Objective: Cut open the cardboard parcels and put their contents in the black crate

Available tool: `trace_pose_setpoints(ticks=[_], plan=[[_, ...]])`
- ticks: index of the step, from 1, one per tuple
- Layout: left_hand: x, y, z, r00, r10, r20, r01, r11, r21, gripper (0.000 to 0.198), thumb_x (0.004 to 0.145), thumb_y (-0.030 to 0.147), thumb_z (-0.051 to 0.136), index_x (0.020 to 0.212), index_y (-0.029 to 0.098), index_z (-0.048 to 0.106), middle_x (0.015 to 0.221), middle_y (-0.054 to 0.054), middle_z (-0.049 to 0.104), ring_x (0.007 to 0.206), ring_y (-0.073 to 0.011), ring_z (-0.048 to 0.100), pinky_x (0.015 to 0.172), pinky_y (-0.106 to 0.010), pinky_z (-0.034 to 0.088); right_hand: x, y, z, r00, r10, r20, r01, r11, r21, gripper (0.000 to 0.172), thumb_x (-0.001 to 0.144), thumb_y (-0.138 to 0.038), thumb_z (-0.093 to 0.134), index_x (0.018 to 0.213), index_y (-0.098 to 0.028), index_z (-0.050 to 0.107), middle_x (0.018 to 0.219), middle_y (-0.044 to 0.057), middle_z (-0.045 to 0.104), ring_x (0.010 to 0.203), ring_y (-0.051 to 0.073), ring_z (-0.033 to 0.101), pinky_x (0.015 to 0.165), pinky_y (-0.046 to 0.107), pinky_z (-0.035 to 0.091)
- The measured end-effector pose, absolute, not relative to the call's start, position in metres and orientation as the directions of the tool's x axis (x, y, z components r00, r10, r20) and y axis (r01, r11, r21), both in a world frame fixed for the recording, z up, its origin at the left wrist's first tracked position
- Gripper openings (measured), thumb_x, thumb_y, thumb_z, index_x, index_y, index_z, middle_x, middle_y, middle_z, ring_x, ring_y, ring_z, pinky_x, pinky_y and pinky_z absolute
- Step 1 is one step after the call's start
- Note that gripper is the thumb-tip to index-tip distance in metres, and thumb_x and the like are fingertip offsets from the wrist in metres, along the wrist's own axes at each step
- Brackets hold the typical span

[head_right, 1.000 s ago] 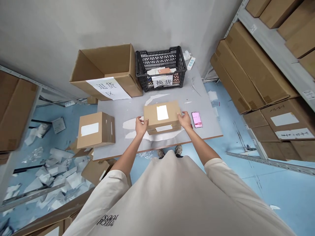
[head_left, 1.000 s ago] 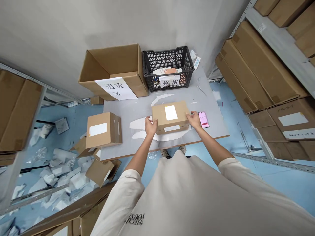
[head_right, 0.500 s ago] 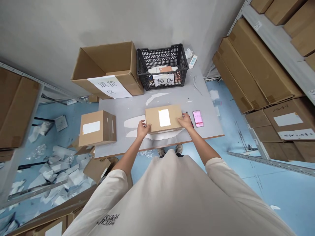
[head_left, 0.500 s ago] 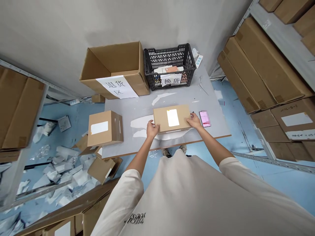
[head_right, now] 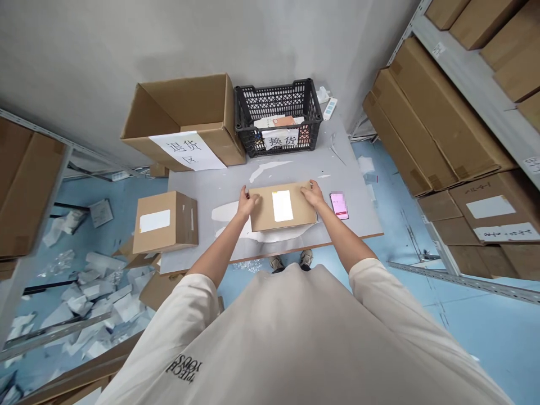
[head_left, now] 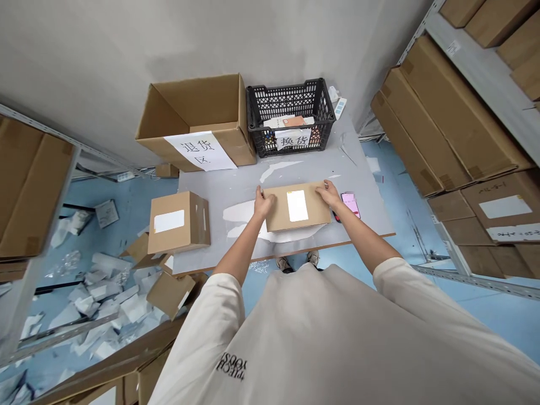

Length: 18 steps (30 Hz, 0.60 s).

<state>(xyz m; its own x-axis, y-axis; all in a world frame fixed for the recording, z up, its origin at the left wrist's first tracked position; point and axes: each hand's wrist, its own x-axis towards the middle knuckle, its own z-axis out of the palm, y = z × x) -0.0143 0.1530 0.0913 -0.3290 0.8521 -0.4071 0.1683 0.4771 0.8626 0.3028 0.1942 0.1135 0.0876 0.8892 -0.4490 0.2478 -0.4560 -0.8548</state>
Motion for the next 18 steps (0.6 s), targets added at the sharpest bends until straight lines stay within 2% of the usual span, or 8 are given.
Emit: trace_pose_setpoints(ticks=[2,6,9,14,18], plan=[[-0.013,0.152,0.098,-0.344,0.871,-0.35,0.153,0.42,0.895,0.1,0.093,0.039,0.076,0.181,0.027,0.031,0.159,-0.013,0.067,0.141,-0.0303,0.069,0.124,-0.046,0.054,0.307,0.193,0.117,0.13,0.909,-0.396,0.225,-0.416,-0.881,0.095,0.083,-0.049,0.081,0.17,-0.022,0.053,0.164,0.017,0.065,0.137,0.038,0.071,0.12,0.051,0.059],[-0.009,0.151,0.112,-0.421,0.877,-0.229,0.214,0.342,0.915,0.084,0.099,0.047,0.074,0.174,0.029,0.041,0.159,-0.014,0.06,0.142,-0.029,0.065,0.124,-0.043,0.052,0.315,0.199,0.12,0.189,0.935,-0.299,0.234,-0.339,-0.911,0.086,0.089,-0.063,0.075,0.164,-0.022,0.059,0.152,0.016,0.071,0.13,0.035,0.073,0.119,0.05,0.058],[-0.004,0.142,0.115,-0.473,0.859,-0.196,0.258,0.348,0.901,0.075,0.101,0.049,0.074,0.167,0.027,0.048,0.147,-0.014,0.06,0.136,-0.0288,0.065,0.123,-0.043,0.051,0.321,0.2,0.114,0.223,0.94,-0.256,0.299,-0.316,-0.9,0.083,0.09,-0.067,0.073,0.159,-0.022,0.064,0.139,0.014,0.074,0.126,0.034,0.073,0.117,0.05,0.059],[0.004,0.111,0.1,-0.473,0.861,-0.186,0.357,0.381,0.853,0.057,0.103,0.04,0.07,0.155,0.024,0.056,0.123,-0.009,0.06,0.124,-0.0277,0.063,0.12,-0.044,0.05,0.327,0.18,0.089,0.267,0.942,-0.204,0.422,-0.304,-0.854,0.066,0.084,-0.064,0.075,0.133,-0.02,0.08,0.117,0.013,0.078,0.115,0.035,0.072,0.115,0.052,0.058],[0.005,0.089,0.09,-0.443,0.872,-0.208,0.42,0.407,0.811,0.053,0.099,0.031,0.069,0.149,0.021,0.06,0.113,-0.008,0.06,0.117,-0.0286,0.064,0.115,-0.046,0.052,0.333,0.16,0.074,0.263,0.933,-0.245,0.479,-0.347,-0.806,0.058,0.081,-0.06,0.075,0.12,-0.019,0.082,0.104,0.009,0.078,0.107,0.034,0.073,0.112,0.055,0.059]])
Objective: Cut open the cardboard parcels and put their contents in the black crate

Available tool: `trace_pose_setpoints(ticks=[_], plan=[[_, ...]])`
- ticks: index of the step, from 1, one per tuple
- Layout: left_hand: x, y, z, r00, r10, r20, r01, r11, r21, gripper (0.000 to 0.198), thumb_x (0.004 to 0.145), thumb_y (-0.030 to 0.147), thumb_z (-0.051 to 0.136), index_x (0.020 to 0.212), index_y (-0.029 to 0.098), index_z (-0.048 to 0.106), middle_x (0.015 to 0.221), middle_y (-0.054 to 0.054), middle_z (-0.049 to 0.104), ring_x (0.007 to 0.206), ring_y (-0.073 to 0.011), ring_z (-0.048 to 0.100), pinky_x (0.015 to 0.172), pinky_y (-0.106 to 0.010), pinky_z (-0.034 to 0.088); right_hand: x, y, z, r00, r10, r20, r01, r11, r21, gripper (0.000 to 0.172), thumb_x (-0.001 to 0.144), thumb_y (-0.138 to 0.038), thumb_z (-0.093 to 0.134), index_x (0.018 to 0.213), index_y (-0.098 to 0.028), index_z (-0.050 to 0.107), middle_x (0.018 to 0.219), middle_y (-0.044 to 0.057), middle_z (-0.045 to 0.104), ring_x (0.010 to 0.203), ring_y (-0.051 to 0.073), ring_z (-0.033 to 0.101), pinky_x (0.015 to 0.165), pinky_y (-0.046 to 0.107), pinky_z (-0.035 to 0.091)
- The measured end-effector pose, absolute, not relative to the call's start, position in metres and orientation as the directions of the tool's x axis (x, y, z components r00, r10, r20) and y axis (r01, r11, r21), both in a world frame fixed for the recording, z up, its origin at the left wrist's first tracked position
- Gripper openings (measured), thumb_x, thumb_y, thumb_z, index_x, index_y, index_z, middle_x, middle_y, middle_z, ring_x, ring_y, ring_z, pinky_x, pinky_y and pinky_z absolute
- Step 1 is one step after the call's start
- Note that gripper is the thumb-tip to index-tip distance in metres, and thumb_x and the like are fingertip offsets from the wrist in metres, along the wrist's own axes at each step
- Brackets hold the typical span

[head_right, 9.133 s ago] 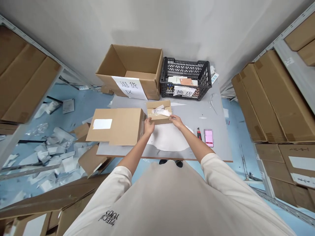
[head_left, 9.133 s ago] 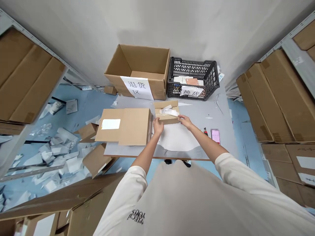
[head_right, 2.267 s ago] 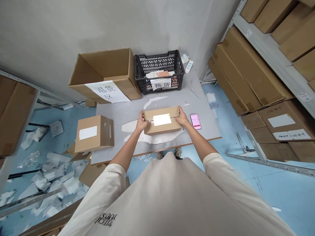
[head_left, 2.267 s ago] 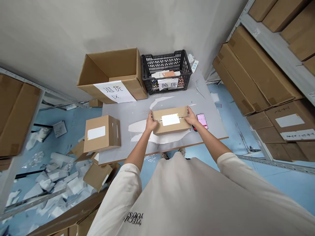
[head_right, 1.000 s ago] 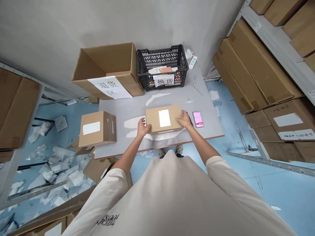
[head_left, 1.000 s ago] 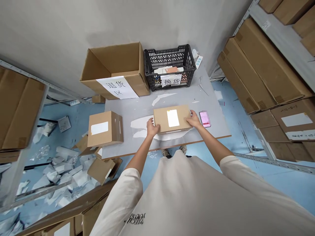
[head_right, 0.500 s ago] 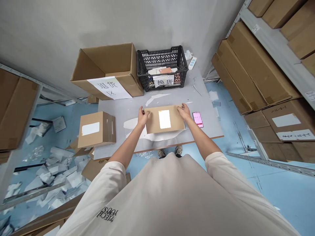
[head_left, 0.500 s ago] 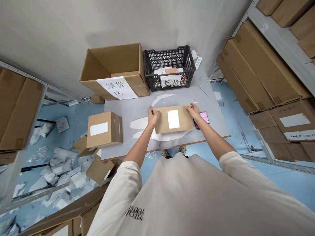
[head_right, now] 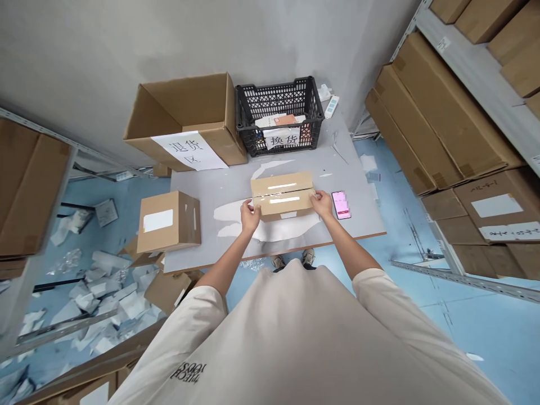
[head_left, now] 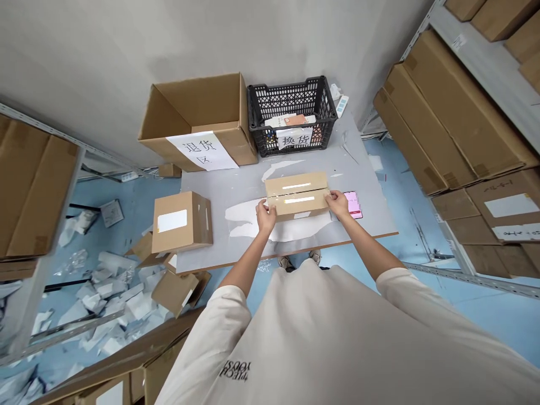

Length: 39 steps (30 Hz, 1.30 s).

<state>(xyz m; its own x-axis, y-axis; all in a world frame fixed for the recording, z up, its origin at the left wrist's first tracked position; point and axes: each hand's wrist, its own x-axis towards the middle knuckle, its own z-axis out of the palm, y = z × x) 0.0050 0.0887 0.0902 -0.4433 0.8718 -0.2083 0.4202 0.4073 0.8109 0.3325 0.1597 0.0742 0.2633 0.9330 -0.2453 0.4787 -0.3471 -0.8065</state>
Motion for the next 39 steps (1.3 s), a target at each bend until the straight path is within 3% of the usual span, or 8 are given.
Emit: trace_pose_setpoints(ticks=[7,11,16,22,26,30,33,39], plan=[[0.003,0.085,0.093,-0.413,0.902,-0.127,0.48,0.334,0.811,0.057,0.096,0.027,0.072,0.151,0.024,0.059,0.128,-0.012,0.065,0.129,-0.0317,0.063,0.122,-0.049,0.047,0.328,0.155,0.075,0.278,0.936,-0.215,0.45,-0.325,-0.832,0.045,0.081,-0.047,0.074,0.116,-0.019,0.083,0.116,0.013,0.084,0.11,0.032,0.077,0.114,0.055,0.059],[0.007,0.086,0.1,-0.305,0.952,-0.034,0.623,0.226,0.749,0.043,0.1,0.025,0.065,0.143,0.026,0.067,0.141,-0.018,0.066,0.144,-0.0398,0.056,0.127,-0.057,0.041,0.323,0.154,0.081,0.285,0.935,-0.213,0.445,-0.325,-0.834,0.043,0.082,-0.046,0.074,0.115,-0.02,0.086,0.12,0.013,0.085,0.108,0.032,0.079,0.113,0.053,0.059],[0.006,0.079,0.106,-0.205,0.978,-0.035,0.709,0.174,0.684,0.032,0.108,0.025,0.052,0.133,0.028,0.072,0.137,-0.019,0.071,0.141,-0.0416,0.057,0.122,-0.059,0.04,0.321,0.152,0.092,0.28,0.935,-0.217,0.381,-0.316,-0.869,0.043,0.089,-0.055,0.069,0.108,-0.021,0.088,0.116,0.011,0.085,0.12,0.035,0.076,0.117,0.051,0.057],[-0.028,0.069,0.108,-0.354,0.935,-0.026,0.691,0.28,0.666,0.029,0.105,0.021,0.052,0.123,0.027,0.074,0.136,-0.018,0.071,0.14,-0.0412,0.058,0.123,-0.06,0.039,0.29,0.151,0.124,0.153,0.98,-0.13,0.237,-0.164,-0.958,0.04,0.093,-0.053,0.065,0.109,-0.024,0.088,0.131,0.01,0.082,0.135,0.033,0.072,0.125,0.048,0.051],[-0.048,0.068,0.128,-0.442,0.892,-0.093,0.602,0.371,0.707,0.021,0.105,0.028,0.06,0.12,0.026,0.075,0.129,-0.017,0.072,0.138,-0.0414,0.061,0.126,-0.063,0.038,0.244,0.15,0.144,-0.018,1.0,0.004,0.301,0.009,-0.954,0.038,0.09,-0.052,0.075,0.116,-0.028,0.086,0.139,0.01,0.076,0.139,0.033,0.067,0.125,0.052,0.051],[-0.034,0.073,0.166,-0.209,0.97,0.124,0.56,0.015,0.828,0.044,0.11,0.043,0.062,0.15,0.026,0.066,0.151,-0.016,0.064,0.135,-0.0325,0.065,0.12,-0.049,0.051,0.195,0.146,0.156,-0.009,0.998,-0.064,0.453,-0.054,-0.89,0.049,0.082,-0.06,0.089,0.118,-0.029,0.08,0.139,0.011,0.069,0.139,0.037,0.062,0.129,0.058,0.044],[-0.024,0.075,0.188,-0.067,0.964,0.255,0.642,-0.154,0.751,0.04,0.107,0.04,0.068,0.144,0.024,0.071,0.151,-0.016,0.063,0.145,-0.0343,0.06,0.127,-0.049,0.047,0.174,0.142,0.159,-0.04,0.997,-0.065,0.532,-0.034,-0.846,0.048,0.087,-0.065,0.086,0.121,-0.032,0.079,0.14,0.011,0.065,0.144,0.039,0.057,0.129,0.06,0.042],[-0.062,0.062,0.186,-0.2,0.941,0.274,0.718,-0.05,0.695,0.033,0.104,0.023,0.059,0.133,0.026,0.076,0.144,-0.015,0.064,0.141,-0.0325,0.064,0.124,-0.05,0.052,0.178,0.135,0.148,-0.011,0.996,-0.085,0.58,-0.063,-0.812,0.054,0.089,-0.059,0.082,0.134,-0.029,0.075,0.161,0.015,0.059,0.151,0.042,0.053,0.126,0.065,0.044]])
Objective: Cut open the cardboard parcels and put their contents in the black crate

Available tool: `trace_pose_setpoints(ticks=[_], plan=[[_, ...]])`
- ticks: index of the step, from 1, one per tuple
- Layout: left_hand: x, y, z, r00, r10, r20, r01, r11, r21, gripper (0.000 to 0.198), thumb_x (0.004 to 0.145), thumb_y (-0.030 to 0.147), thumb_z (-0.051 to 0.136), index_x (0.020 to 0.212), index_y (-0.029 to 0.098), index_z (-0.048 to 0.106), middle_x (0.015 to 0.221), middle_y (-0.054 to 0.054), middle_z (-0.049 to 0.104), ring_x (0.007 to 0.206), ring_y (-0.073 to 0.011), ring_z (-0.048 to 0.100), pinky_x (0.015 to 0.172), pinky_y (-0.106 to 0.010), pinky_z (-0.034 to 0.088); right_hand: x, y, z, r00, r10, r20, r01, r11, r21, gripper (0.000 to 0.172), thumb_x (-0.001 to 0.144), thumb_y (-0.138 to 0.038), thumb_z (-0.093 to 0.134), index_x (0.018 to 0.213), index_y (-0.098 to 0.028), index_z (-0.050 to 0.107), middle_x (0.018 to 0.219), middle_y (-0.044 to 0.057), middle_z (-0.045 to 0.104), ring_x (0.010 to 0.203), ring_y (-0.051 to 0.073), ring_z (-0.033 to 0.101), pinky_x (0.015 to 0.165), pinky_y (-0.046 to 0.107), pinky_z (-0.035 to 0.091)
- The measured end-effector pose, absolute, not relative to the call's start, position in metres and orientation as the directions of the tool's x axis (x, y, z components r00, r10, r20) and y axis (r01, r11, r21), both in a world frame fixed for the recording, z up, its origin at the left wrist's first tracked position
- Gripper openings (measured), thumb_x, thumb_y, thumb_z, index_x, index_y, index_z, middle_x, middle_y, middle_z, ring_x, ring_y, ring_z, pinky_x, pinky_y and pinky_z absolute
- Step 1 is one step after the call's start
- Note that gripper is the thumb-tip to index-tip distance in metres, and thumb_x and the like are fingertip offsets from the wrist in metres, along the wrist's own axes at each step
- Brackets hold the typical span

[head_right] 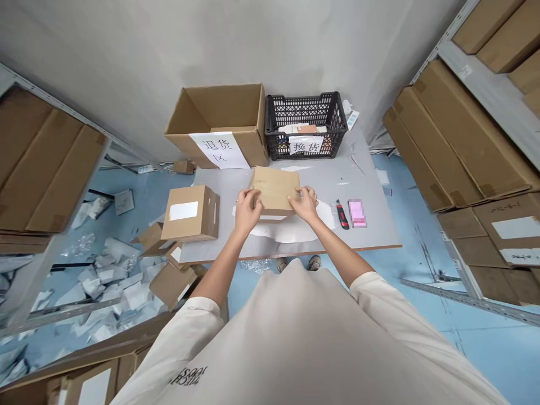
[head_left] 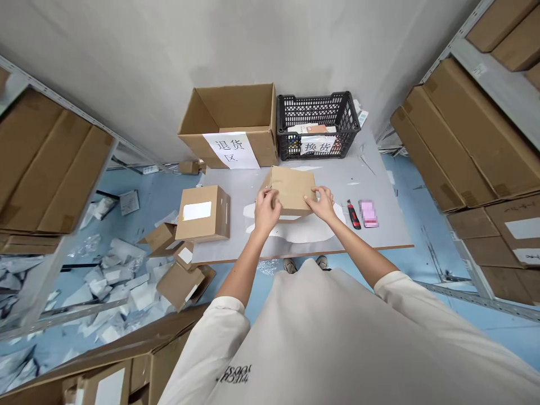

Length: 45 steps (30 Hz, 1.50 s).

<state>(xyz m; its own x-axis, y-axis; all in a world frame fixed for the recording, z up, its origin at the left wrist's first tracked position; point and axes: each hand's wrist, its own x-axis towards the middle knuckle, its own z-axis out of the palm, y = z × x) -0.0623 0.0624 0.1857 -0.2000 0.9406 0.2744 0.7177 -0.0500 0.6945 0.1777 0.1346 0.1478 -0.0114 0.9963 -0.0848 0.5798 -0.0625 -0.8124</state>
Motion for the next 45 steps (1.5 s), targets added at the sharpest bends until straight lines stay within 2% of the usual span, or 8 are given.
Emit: trace_pose_setpoints(ticks=[4,7,22,29,35,39,42,45], plan=[[-0.091,0.051,0.175,-0.308,0.911,0.273,0.684,0.013,0.729,0.032,0.104,0.024,0.059,0.131,0.026,0.077,0.14,-0.015,0.066,0.134,-0.0319,0.068,0.116,-0.048,0.058,0.17,0.134,0.138,-0.127,0.981,-0.15,0.354,-0.097,-0.93,0.062,0.088,-0.054,0.082,0.141,-0.026,0.068,0.147,0.015,0.074,0.13,0.033,0.073,0.115,0.054,0.059],[-0.092,0.048,0.169,-0.336,0.9,0.277,0.653,0.01,0.758,0.03,0.107,0.031,0.06,0.132,0.026,0.076,0.142,-0.015,0.066,0.137,-0.0316,0.067,0.115,-0.047,0.059,0.164,0.135,0.137,-0.13,0.986,-0.105,0.267,-0.068,-0.961,0.059,0.088,-0.048,0.081,0.141,-0.023,0.071,0.142,0.016,0.08,0.131,0.032,0.075,0.118,0.05,0.06],[0.026,0.093,0.151,-0.118,0.981,0.155,0.519,-0.072,0.852,0.03,0.106,0.032,0.063,0.135,0.027,0.073,0.144,-0.015,0.061,0.136,-0.0297,0.066,0.11,-0.045,0.062,0.296,0.139,0.157,0.064,0.998,-0.001,0.388,-0.026,-0.921,0.06,0.094,-0.05,0.075,0.147,-0.021,0.076,0.146,0.014,0.08,0.136,0.034,0.075,0.121,0.052,0.059],[0.042,0.085,0.158,-0.169,0.969,0.183,0.703,-0.012,0.711,0.034,0.101,0.018,0.06,0.132,0.023,0.073,0.149,-0.019,0.061,0.143,-0.0382,0.06,0.12,-0.059,0.051,0.309,0.132,0.143,0.068,0.997,-0.044,0.293,-0.062,-0.954,0.074,0.089,-0.07,0.081,0.143,-0.019,0.076,0.144,0.018,0.08,0.135,0.035,0.074,0.12,0.051,0.059],[0.073,0.088,0.192,0.214,0.95,0.226,0.721,-0.31,0.62,0.037,0.111,0.026,0.051,0.144,0.023,0.066,0.149,-0.015,0.07,0.143,-0.0318,0.063,0.121,-0.049,0.05,0.293,0.14,0.159,-0.03,0.995,-0.094,0.206,-0.086,-0.975,0.083,0.099,-0.095,0.05,0.126,-0.025,0.085,0.137,0.013,0.084,0.125,0.033,0.077,0.118,0.054,0.059],[0.084,0.086,0.204,0.083,0.985,0.152,0.845,-0.15,0.513,0.048,0.107,0.052,0.068,0.144,0.022,0.066,0.151,-0.02,0.069,0.141,-0.0413,0.063,0.119,-0.056,0.05,0.272,0.146,0.17,-0.21,0.969,-0.131,0.109,-0.11,-0.988,0.091,0.097,-0.101,0.045,0.129,-0.026,0.086,0.147,0.013,0.08,0.132,0.034,0.076,0.117,0.052,0.058],[0.067,0.082,0.201,-0.022,0.984,0.179,0.863,-0.071,0.5,0.05,0.105,0.052,0.071,0.145,0.023,0.066,0.154,-0.021,0.067,0.143,-0.0435,0.061,0.12,-0.057,0.049,0.257,0.149,0.164,-0.293,0.944,-0.151,0.072,-0.136,-0.988,0.089,0.098,-0.1,0.046,0.13,-0.027,0.085,0.15,0.012,0.079,0.139,0.033,0.073,0.119,0.052,0.056],[0.034,0.079,0.192,-0.091,0.965,0.246,0.807,-0.073,0.586,0.049,0.105,0.05,0.07,0.145,0.023,0.067,0.151,-0.022,0.068,0.142,-0.0436,0.062,0.122,-0.056,0.049,0.249,0.149,0.144,-0.242,0.945,-0.222,0.149,-0.19,-0.97,0.078,0.099,-0.093,0.055,0.125,-0.025,0.085,0.142,0.013,0.081,0.134,0.033,0.074,0.118,0.053,0.057]])
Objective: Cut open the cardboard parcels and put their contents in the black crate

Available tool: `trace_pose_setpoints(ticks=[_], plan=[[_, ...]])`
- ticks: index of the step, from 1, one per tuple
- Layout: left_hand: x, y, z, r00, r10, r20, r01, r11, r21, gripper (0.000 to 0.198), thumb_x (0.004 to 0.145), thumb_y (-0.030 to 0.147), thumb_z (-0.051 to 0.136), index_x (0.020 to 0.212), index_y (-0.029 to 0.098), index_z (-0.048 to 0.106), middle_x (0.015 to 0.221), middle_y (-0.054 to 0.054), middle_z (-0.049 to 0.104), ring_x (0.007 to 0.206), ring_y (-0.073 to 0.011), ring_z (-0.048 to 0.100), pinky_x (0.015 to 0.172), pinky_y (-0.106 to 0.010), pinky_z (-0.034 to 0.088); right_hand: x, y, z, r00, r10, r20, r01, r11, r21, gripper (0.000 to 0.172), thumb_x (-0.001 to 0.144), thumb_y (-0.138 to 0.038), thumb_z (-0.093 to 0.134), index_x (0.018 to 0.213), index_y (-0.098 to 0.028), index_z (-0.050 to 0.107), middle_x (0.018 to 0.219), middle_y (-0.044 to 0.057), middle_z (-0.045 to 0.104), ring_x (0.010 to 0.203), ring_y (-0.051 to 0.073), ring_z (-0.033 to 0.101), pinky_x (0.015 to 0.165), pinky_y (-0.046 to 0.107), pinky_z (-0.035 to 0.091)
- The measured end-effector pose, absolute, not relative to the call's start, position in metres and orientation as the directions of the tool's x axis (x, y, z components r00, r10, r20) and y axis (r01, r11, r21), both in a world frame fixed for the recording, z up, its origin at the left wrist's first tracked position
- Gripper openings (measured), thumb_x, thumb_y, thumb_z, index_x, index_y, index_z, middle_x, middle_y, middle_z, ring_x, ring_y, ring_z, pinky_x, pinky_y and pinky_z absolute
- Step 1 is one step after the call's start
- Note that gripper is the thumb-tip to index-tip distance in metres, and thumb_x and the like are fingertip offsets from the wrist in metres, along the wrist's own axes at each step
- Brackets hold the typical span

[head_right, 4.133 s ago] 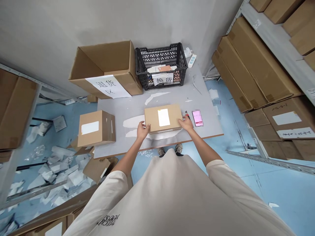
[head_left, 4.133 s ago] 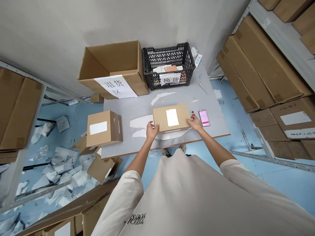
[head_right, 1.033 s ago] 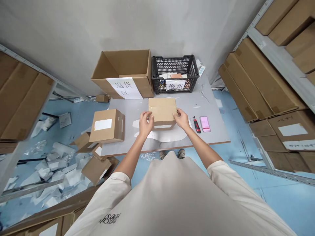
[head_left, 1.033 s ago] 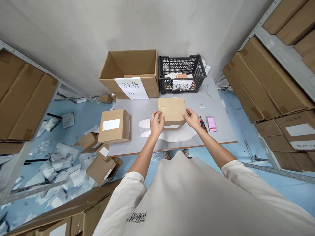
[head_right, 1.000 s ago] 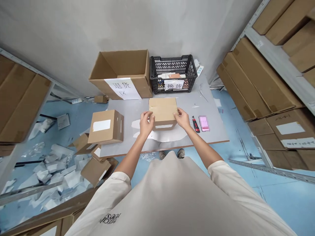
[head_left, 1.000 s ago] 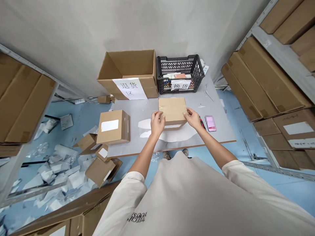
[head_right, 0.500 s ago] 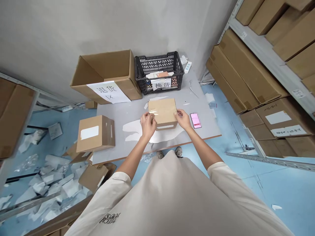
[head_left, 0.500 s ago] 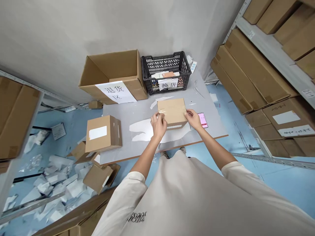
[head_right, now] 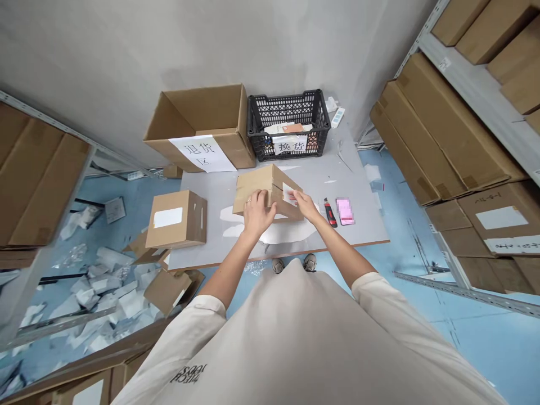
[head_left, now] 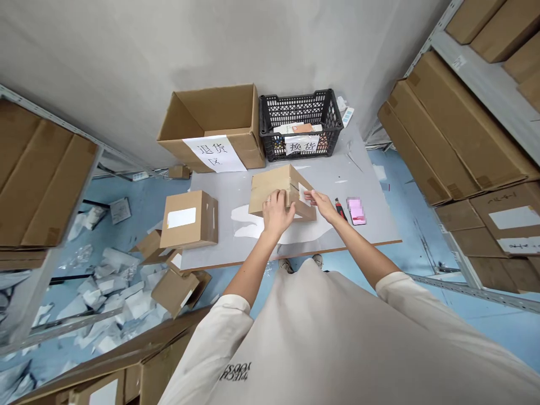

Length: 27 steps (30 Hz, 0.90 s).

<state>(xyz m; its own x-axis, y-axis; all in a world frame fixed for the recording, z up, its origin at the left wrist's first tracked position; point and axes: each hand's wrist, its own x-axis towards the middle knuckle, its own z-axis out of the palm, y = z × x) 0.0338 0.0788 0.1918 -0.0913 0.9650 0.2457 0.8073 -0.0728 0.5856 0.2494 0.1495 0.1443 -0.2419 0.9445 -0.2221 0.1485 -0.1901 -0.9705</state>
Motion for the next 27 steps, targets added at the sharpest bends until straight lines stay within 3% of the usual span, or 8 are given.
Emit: trace_pose_setpoints(ticks=[6,9,12,20,27], plan=[[-0.058,0.068,0.169,-0.315,0.923,0.221,0.719,0.08,0.69,0.051,0.109,0.048,0.058,0.152,0.022,0.064,0.152,-0.021,0.068,0.147,-0.0405,0.063,0.127,-0.058,0.048,0.243,0.141,0.101,-0.052,0.958,-0.282,0.377,-0.243,-0.894,0.045,0.092,-0.065,0.077,0.111,-0.024,0.08,0.138,0.012,0.08,0.133,0.032,0.07,0.124,0.055,0.051],[-0.102,0.059,0.156,-0.369,0.915,0.163,0.662,0.136,0.737,0.054,0.11,0.047,0.054,0.157,0.022,0.063,0.156,-0.019,0.068,0.15,-0.0367,0.062,0.13,-0.055,0.048,0.224,0.135,0.092,-0.131,0.928,-0.349,0.367,-0.282,-0.886,0.047,0.088,-0.062,0.081,0.115,-0.024,0.076,0.136,0.012,0.079,0.129,0.03,0.071,0.12,0.052,0.055],[-0.13,0.052,0.139,-0.439,0.892,0.11,0.592,0.195,0.782,0.056,0.11,0.049,0.055,0.158,0.022,0.065,0.156,-0.018,0.07,0.152,-0.0362,0.061,0.131,-0.055,0.048,0.201,0.129,0.09,-0.208,0.921,-0.328,0.307,-0.257,-0.916,0.055,0.084,-0.064,0.084,0.121,-0.024,0.075,0.137,0.012,0.079,0.129,0.028,0.072,0.12,0.049,0.055],[-0.098,0.039,0.091,-0.431,0.9,-0.058,0.373,0.236,0.897,0.059,0.108,0.055,0.058,0.156,0.022,0.067,0.16,-0.018,0.071,0.148,-0.034,0.067,0.119,-0.049,0.059,0.235,0.127,0.105,-0.041,0.969,-0.244,0.387,-0.21,-0.898,0.048,0.083,-0.048,0.079,0.123,-0.023,0.08,0.141,0.013,0.081,0.127,0.031,0.074,0.124,0.053,0.053],[-0.047,0.037,0.065,-0.402,0.904,-0.147,0.292,0.278,0.915,0.057,0.107,0.051,0.058,0.154,0.019,0.065,0.153,-0.018,0.074,0.141,-0.0315,0.071,0.119,-0.048,0.059,0.289,0.114,0.106,-0.001,0.969,-0.247,0.408,-0.225,-0.885,0.04,0.085,-0.044,0.076,0.118,-0.023,0.082,0.138,0.011,0.082,0.124,0.029,0.076,0.122,0.051,0.055]])
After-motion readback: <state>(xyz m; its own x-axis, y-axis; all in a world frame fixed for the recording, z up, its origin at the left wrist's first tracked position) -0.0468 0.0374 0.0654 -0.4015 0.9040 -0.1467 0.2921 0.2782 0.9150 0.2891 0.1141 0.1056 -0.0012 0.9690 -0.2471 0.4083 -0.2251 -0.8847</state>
